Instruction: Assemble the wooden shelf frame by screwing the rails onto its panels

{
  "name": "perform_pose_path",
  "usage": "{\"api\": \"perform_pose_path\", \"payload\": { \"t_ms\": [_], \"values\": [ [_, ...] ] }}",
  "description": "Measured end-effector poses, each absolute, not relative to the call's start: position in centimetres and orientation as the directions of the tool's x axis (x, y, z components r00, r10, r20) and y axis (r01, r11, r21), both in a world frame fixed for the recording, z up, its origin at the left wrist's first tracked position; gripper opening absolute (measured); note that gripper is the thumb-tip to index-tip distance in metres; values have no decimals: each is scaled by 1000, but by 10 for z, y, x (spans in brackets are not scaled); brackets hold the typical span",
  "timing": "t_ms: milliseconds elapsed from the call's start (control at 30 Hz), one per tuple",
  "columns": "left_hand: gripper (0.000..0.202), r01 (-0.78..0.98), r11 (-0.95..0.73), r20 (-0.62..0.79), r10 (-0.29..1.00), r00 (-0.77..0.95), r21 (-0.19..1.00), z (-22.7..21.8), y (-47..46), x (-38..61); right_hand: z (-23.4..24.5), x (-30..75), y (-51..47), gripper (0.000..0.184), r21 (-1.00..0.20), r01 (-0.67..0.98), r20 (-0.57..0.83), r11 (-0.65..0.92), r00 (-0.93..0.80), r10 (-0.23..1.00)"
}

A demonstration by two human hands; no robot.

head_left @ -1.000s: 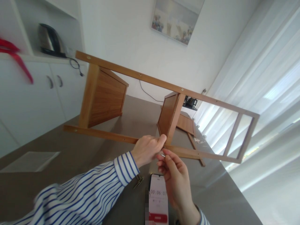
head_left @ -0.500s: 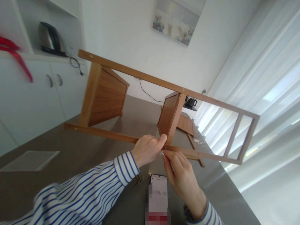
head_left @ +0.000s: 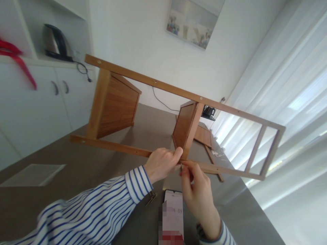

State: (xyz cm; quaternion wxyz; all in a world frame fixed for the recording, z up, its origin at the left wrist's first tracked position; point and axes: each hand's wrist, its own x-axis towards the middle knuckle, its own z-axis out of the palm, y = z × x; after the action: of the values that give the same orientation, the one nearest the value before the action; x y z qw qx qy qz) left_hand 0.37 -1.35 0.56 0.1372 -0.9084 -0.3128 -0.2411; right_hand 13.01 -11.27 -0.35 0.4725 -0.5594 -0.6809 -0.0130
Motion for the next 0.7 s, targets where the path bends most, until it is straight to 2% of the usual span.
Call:
{"api": "perform_pose_path", "payload": {
  "t_ms": [67, 133, 200, 267, 333, 400, 467, 533, 567, 633, 700],
  "values": [
    [25, 642, -760, 523, 511, 683, -96, 5, -14, 4, -9, 128, -113, 18, -761, 561, 523, 325, 234, 819],
    [26, 641, -762, 518, 513, 685, -93, 6, -14, 4, -14, 125, -113, 17, -921, 270, 362, 282, 322, 875],
    [24, 633, -768, 513, 509, 692, -92, 7, -14, 3, -19, 121, -114, 16, -966, 10, 246, 259, 346, 905],
    [24, 627, -774, 508, 505, 698, -91, 8, -14, 3, -24, 117, -114, 16, -955, -135, 206, 265, 343, 916],
    [26, 627, -773, 502, 508, 700, -92, 8, -14, 2, -25, 117, -115, 17, -953, -96, 242, 286, 322, 915],
    [27, 634, -768, 500, 515, 697, -93, 8, -14, 2, -22, 122, -117, 20, -937, 139, 346, 320, 250, 904],
    [27, 640, -762, 501, 519, 692, -95, 8, -14, 2, -14, 131, -119, 20, -786, 481, 503, 389, 129, 855],
    [27, 642, -761, 506, 519, 689, -94, 7, -14, 3, -3, 140, -121, 18, -477, 761, 642, 439, -40, 766],
    [27, 644, -760, 508, 520, 687, -93, 7, -14, 3, 2, 143, -122, 18, -303, 848, 673, 435, -133, 728],
    [24, 650, -755, 513, 525, 679, -87, 8, -15, 3, 9, 146, -125, 20, -5, 918, 660, 396, -294, 691],
    [20, 653, -753, 512, 531, 676, -81, 9, -16, 3, 11, 145, -127, 25, 166, 918, 613, 360, -382, 692]
  ]
}}
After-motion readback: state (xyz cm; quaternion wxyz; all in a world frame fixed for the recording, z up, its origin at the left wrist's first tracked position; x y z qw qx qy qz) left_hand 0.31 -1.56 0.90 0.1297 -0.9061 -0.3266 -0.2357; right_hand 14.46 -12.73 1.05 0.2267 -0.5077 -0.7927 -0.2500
